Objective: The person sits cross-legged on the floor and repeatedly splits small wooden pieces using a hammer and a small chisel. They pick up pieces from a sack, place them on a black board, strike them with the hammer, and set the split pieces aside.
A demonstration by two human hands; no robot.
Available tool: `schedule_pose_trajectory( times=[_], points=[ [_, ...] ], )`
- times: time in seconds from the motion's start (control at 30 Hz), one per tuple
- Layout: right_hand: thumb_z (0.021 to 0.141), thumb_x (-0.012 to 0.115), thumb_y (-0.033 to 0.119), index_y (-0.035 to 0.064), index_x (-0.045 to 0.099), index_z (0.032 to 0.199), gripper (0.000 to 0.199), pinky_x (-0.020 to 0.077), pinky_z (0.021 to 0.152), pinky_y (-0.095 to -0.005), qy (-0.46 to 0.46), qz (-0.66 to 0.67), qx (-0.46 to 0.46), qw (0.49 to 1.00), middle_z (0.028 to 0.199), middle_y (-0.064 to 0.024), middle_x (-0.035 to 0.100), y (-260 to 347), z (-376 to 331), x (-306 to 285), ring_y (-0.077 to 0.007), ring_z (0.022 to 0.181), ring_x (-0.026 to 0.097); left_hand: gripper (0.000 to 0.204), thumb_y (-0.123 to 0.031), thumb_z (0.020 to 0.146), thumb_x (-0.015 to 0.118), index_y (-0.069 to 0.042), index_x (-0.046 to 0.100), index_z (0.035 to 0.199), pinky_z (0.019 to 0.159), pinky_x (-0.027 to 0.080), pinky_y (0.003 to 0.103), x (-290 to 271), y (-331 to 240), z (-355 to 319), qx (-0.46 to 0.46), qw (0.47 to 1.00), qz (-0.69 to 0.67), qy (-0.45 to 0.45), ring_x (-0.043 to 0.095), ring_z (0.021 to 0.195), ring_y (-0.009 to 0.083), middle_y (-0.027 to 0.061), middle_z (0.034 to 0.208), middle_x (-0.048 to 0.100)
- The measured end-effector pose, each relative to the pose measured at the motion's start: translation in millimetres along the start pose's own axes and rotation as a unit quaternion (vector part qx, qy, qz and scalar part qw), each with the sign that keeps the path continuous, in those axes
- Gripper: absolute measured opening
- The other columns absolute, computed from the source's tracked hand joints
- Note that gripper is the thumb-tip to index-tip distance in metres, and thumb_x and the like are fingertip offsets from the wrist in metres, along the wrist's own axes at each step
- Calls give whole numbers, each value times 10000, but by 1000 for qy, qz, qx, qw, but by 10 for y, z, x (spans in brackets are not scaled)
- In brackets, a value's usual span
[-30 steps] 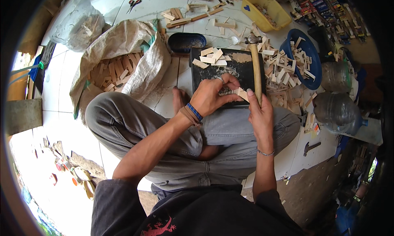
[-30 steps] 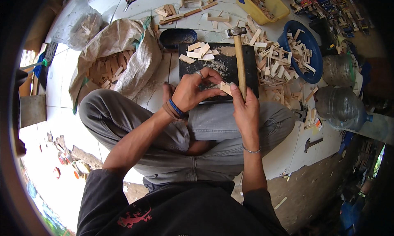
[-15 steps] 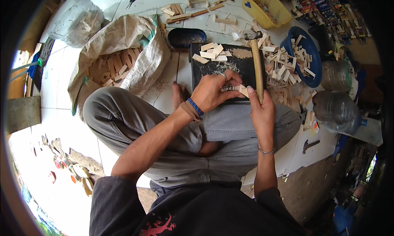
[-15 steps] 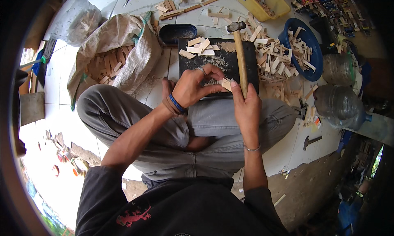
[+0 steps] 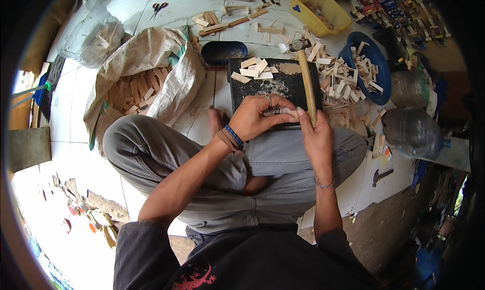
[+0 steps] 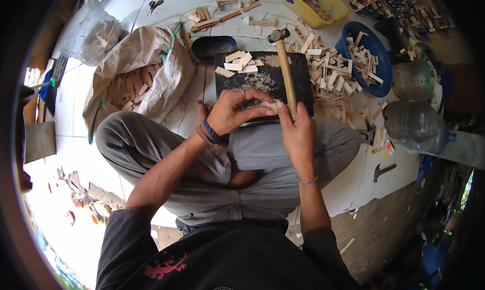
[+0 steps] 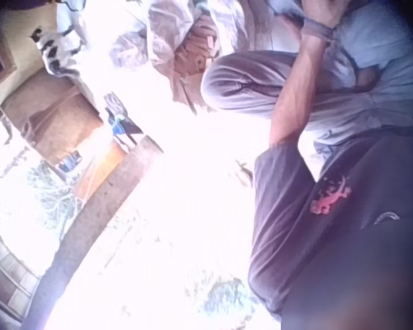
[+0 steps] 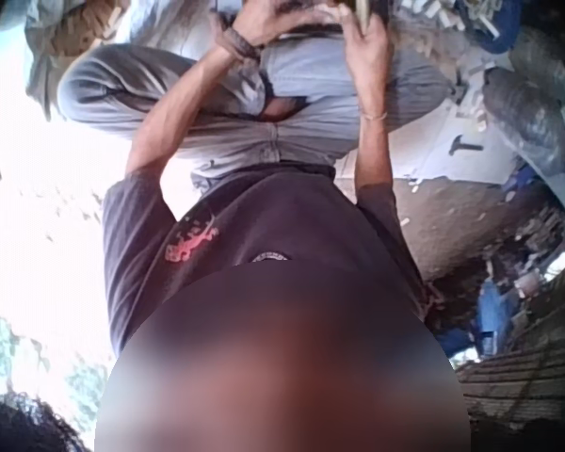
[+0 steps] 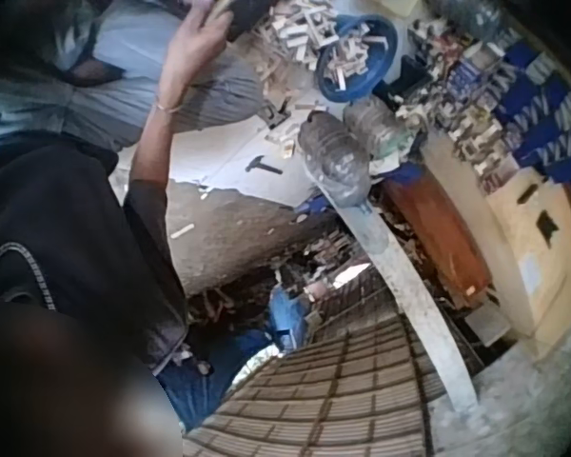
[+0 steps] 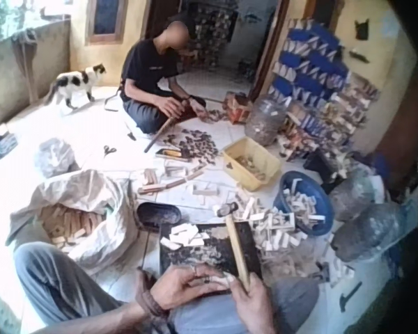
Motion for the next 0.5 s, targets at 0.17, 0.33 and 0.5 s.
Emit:
schedule_pose_trajectory(
  times=[0.17, 0.33, 0.5],
  points=[
    [1023, 693, 341, -18, 609, 902, 389, 476, 571, -428, -1, 8, -2, 1000, 694, -199, 645, 36, -4, 8, -345, 604, 653, 220, -128, 906, 822, -21, 770, 1092, 883, 568, 297, 42, 92, 13, -42, 996, -83, 6, 733, 982, 150, 72, 1046, 788],
    [1018, 697, 358, -19, 617, 899, 404, 474, 571, -423, 22, 4, 16, 1000, 686, -203, 633, 57, 15, 3, -332, 584, 628, 177, -72, 911, 811, -4, 773, 1071, 881, 578, 276, 16, 212, 40, -99, 983, -150, 29, 710, 979, 104, 54, 1044, 782],
    [1017, 696, 383, -16, 622, 891, 425, 466, 568, -410, 36, 22, 11, 999, 679, -197, 620, 30, 55, 9, -304, 570, 601, 150, -46, 907, 810, -8, 783, 1049, 871, 582, 262, 5, 262, 61, -122, 972, -200, 35, 711, 958, 99, 54, 1028, 783]
  ],
)
Point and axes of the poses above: each hand's wrist, its own z-axis towards the middle knuckle, its own x-axis out of the palm, y = z × x, the point moved 1 cm from there along z, towards the middle knuckle
